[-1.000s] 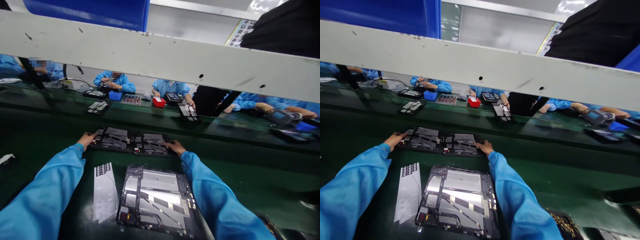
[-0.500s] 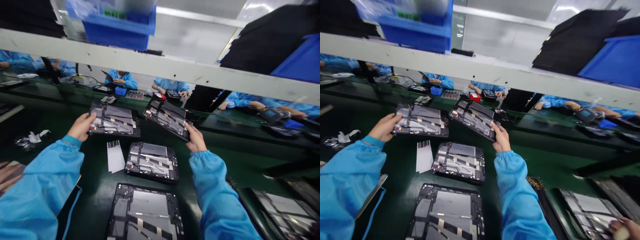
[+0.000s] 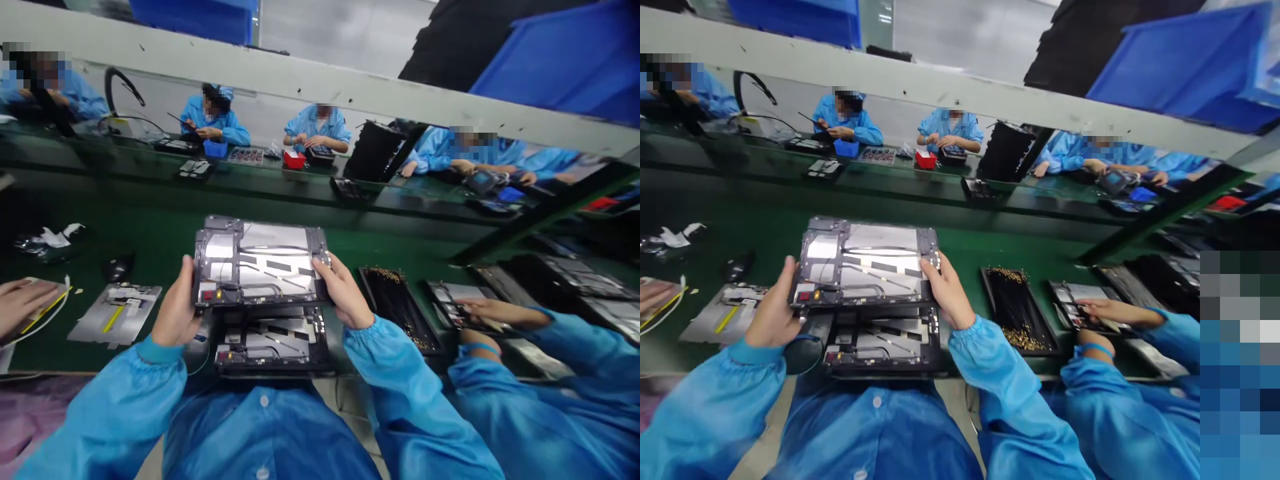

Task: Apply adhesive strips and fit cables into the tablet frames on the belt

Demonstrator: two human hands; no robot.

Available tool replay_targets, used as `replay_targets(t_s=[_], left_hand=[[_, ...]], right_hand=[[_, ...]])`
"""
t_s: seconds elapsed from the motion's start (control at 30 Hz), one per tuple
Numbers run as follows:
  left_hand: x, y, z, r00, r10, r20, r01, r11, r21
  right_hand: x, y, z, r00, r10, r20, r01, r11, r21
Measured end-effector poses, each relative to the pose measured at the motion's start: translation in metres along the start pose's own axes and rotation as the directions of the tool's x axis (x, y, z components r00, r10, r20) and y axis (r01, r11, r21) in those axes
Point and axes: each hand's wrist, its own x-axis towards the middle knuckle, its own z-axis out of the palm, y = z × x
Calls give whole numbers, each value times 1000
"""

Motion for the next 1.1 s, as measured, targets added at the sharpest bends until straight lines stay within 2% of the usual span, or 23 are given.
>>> replay_targets(t_s=[0.1,0.17,0.23,0.33,0.37,0.43,0.53,0.6,0.67,0.7,0.77,0.83,0.9,0.97,1.03,1.1], left_hand=[[-28,-26,-17,998,-10,70,1,993,120],[-36,-57,-32,995,24,96,-56,937,344],[-35,-92,-46,990,65,127,-124,831,542],[-24,-128,-62,983,108,147,-178,754,632],[-21,-132,-65,982,118,148,-186,749,636],[-15,-127,-71,977,135,162,-208,737,643],[8,-96,-74,953,248,174,-298,661,689],[44,-72,-75,915,357,186,-368,555,746],[94,-57,-76,892,403,206,-401,490,774],[120,-53,-77,888,407,215,-406,473,782],[168,-55,-82,886,394,246,-417,443,794],[201,-65,-90,890,363,275,-419,416,807],[218,-78,-99,898,328,293,-413,399,819],[222,-90,-107,903,306,300,-406,387,828],[223,-97,-112,905,296,306,-405,378,833],[223,-101,-114,906,293,306,-403,373,836]], right_hand=[[-41,25,-16,999,21,38,-16,993,-118],[-66,54,-27,1000,14,4,-13,975,-221],[-84,88,-36,999,-1,-51,-16,950,-313],[-95,125,-49,995,-38,-94,-6,907,-422],[-95,129,-53,995,-57,-81,14,888,-459],[-87,118,-58,992,-120,-39,80,835,-544],[-53,68,-52,960,-273,62,247,721,-648],[-15,30,-30,906,-357,225,416,664,-621],[31,5,9,791,-397,465,607,603,-518],[54,-2,34,718,-373,588,680,555,-478],[99,-3,86,574,-251,779,786,435,-439],[138,7,138,479,-130,868,840,356,-410],[168,24,182,423,-46,905,865,319,-388],[189,42,216,383,39,923,880,288,-378],[203,60,240,359,117,926,888,262,-378],[212,75,255,347,180,920,892,238,-384]])
